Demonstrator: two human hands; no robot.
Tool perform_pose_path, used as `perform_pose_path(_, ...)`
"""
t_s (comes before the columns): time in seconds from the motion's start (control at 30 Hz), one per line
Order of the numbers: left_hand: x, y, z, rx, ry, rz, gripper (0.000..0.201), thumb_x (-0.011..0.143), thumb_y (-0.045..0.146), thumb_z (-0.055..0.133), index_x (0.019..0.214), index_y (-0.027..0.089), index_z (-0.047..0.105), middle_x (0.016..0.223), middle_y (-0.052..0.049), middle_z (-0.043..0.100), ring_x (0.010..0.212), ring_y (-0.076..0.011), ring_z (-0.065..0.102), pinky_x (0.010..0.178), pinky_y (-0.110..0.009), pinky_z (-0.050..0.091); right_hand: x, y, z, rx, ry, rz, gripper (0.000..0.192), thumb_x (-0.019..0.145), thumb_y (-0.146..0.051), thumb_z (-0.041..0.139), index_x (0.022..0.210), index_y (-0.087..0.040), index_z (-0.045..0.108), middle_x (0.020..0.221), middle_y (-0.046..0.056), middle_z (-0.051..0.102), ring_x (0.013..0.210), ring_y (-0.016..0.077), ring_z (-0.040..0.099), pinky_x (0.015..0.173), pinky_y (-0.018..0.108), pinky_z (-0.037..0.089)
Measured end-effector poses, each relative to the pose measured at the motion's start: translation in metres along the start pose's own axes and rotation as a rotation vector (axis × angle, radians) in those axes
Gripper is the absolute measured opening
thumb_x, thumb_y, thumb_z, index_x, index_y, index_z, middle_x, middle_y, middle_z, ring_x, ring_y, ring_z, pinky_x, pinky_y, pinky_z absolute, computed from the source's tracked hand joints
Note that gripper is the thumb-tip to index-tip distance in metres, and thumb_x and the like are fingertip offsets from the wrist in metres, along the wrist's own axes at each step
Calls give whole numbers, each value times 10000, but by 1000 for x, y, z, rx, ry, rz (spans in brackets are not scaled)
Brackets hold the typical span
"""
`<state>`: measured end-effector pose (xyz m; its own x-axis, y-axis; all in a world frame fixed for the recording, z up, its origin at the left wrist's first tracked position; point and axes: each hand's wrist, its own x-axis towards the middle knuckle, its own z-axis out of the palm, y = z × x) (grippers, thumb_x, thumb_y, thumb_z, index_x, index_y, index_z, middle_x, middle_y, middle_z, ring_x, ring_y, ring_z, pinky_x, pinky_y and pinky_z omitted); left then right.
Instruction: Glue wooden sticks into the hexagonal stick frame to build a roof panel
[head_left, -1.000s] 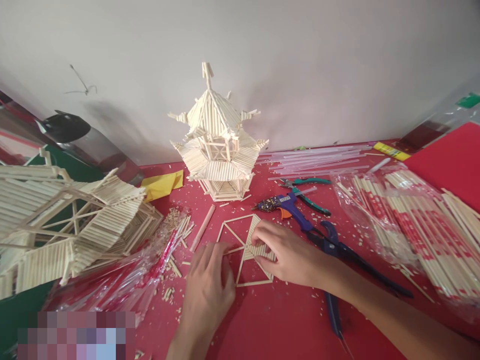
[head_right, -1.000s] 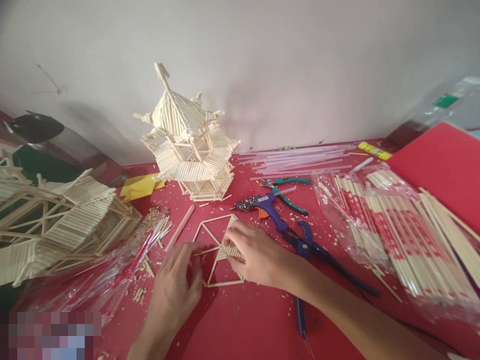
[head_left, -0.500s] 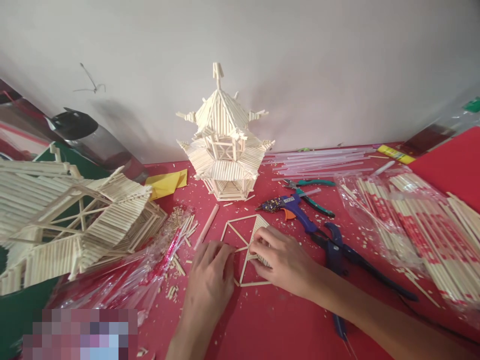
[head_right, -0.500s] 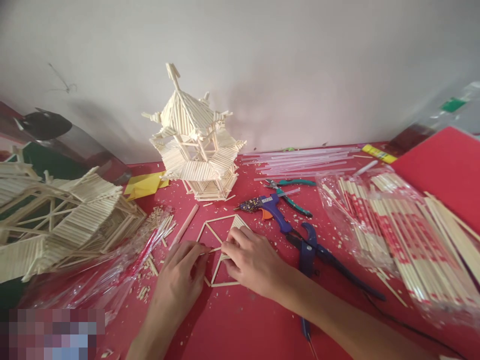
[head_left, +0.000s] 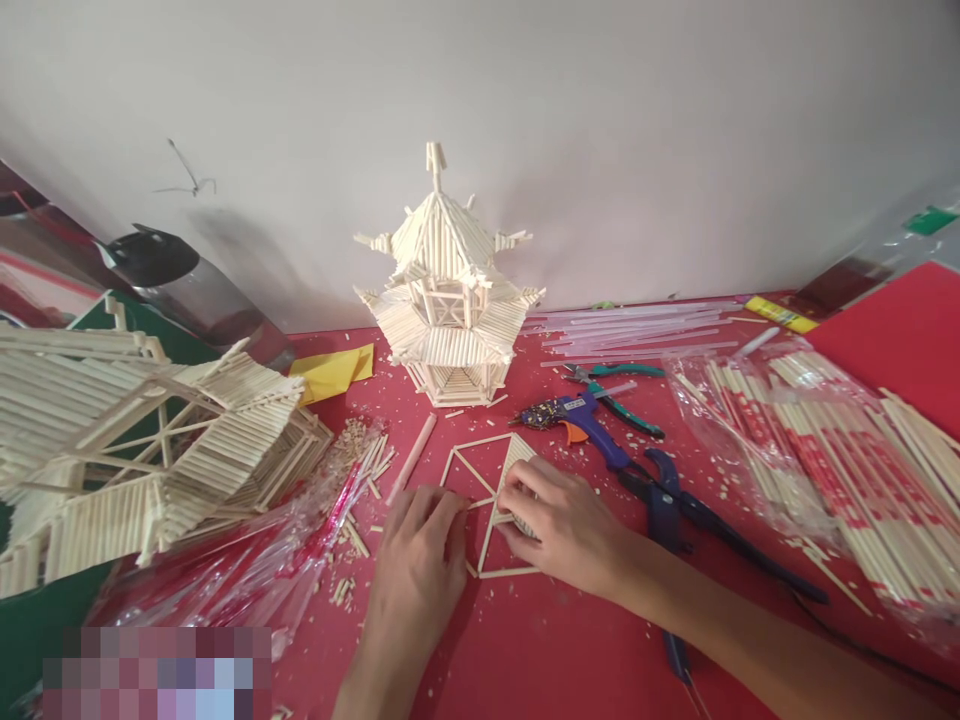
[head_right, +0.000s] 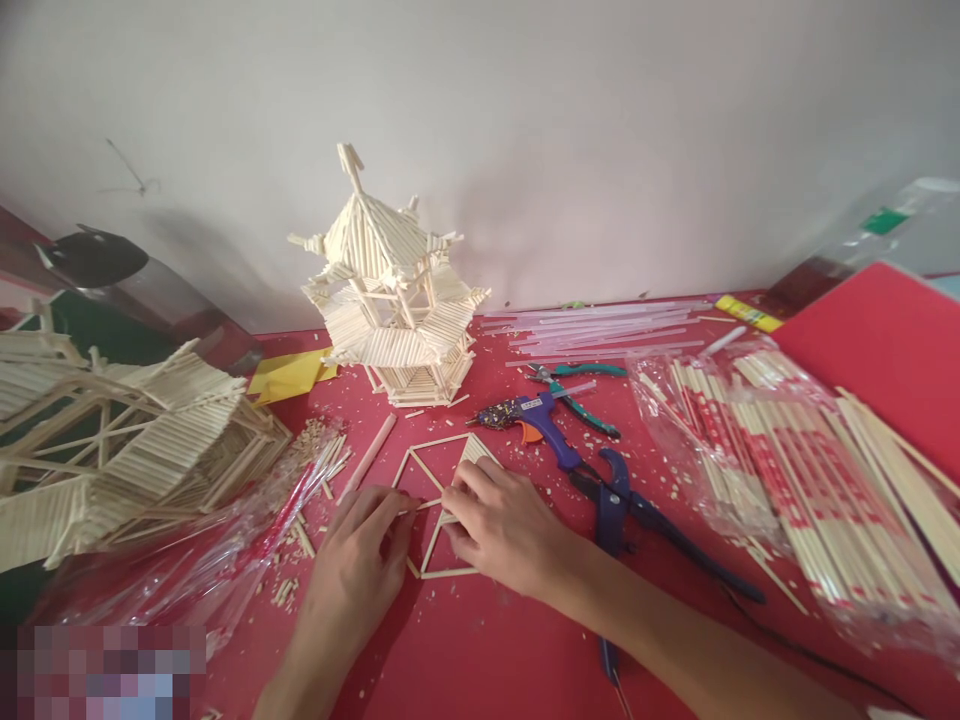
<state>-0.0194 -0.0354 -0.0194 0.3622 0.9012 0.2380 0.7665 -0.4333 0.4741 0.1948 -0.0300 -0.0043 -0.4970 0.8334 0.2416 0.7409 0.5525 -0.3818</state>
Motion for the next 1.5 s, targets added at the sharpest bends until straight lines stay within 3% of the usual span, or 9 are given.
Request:
perform_pose_path(0.33,0,-3,0,-29,-16,-7,230,939,28,507,971,219,631,962,-54,648,936,-249,580,826,-387,485,0,0,2,-26,30,0,99,852,-124,691,836,-210,643,928,26,646,845,175,592,627,264,427)
perform_pose_path(1.33,1,-6,4,-8,-9,14,247,919,35,473,928,228,628,927,-46,648,871,-236,589,777,-362,461,-1,3,6,-32,57,-21,126,833,-125,710,844,-218,626,923,7,649,863,180,591,643,273,415)
perform_pose_path(1.5,1,4,-2,11,-45,-18,99,966,171,535,930,233,603,948,-53,640,897,-262,579,809,-407,473,-1,3,6,-31,65,-19,117,851,-147,722,844,-210,625,926,13,651,863,180,596,644,272,413)
